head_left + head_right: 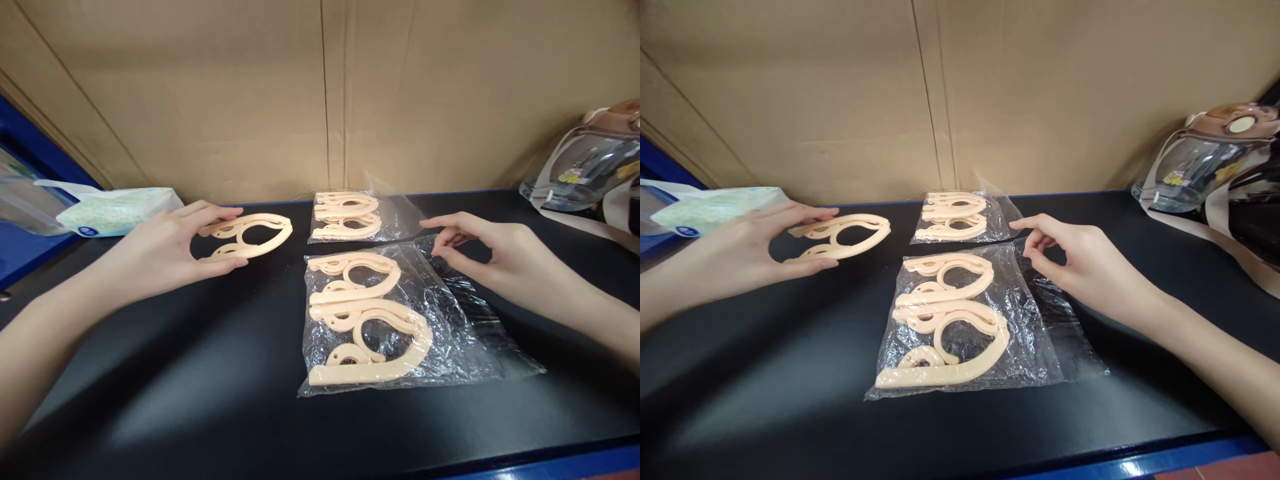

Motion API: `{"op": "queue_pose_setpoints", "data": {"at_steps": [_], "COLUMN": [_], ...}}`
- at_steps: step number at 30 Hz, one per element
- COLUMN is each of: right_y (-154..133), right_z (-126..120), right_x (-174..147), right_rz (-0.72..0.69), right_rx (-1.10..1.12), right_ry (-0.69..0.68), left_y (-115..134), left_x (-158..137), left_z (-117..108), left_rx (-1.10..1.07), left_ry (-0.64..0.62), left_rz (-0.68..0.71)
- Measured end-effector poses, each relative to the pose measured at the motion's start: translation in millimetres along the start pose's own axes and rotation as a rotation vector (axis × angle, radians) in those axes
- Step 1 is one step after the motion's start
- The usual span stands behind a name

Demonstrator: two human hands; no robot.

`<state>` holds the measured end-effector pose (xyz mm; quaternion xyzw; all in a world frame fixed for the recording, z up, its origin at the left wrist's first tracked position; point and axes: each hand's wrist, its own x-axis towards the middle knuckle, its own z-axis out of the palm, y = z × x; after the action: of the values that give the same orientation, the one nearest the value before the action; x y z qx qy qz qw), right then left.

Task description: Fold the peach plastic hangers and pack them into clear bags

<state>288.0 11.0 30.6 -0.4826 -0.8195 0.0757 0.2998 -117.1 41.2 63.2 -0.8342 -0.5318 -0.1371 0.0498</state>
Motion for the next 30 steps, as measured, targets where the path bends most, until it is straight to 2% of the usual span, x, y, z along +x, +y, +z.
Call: {"op": "queue_pose_setpoints", "data": {"at_steps": [4,6,11,15,20,25,27,30], "right_y": [-9.4,-17.6,-38.6,-44.6,-41.2,-39.6,-37.2,-24.3], "right_z": [-2.9,-2.8,0.6,3.3,1.1,0.8,-1.9,-16.6], "right_x": [-0.9,-3.3,-11.5,-13.8,-11.4,-9.8,-8.8,-6.5], "right_rz": [-0.049,-0.117,-0.314,-0.365,-0.340,-0.411,-0.391,-0.267], "right_rx": [0.046,0.075,0.023,-0.016,0.026,-0.047,-0.065,-0.073], "right_ry": [0.066,0.060,-0.011,-0.076,-0.111,-0.138,-0.156,-0.158], "left_y": [33.3,56.1,111.4,138.5,151.4,153.0,150.3,138.8], "left_x": [-4.0,-7.8,-12.4,-6.9,-0.7,0.5,1.2,1.1], "left_z": [0.5,3.6,13.4,20.9,30.0,35.5,35.5,33.3], "left_rx": [-0.006,0.007,-0.015,-0.094,-0.193,-0.264,-0.300,-0.344], "left_ry": [0.161,0.153,0.169,0.150,0.167,0.184,0.124,-0.027], "left_rz": [0.102,0.135,0.350,0.413,0.434,0.434,0.421,0.401]}}
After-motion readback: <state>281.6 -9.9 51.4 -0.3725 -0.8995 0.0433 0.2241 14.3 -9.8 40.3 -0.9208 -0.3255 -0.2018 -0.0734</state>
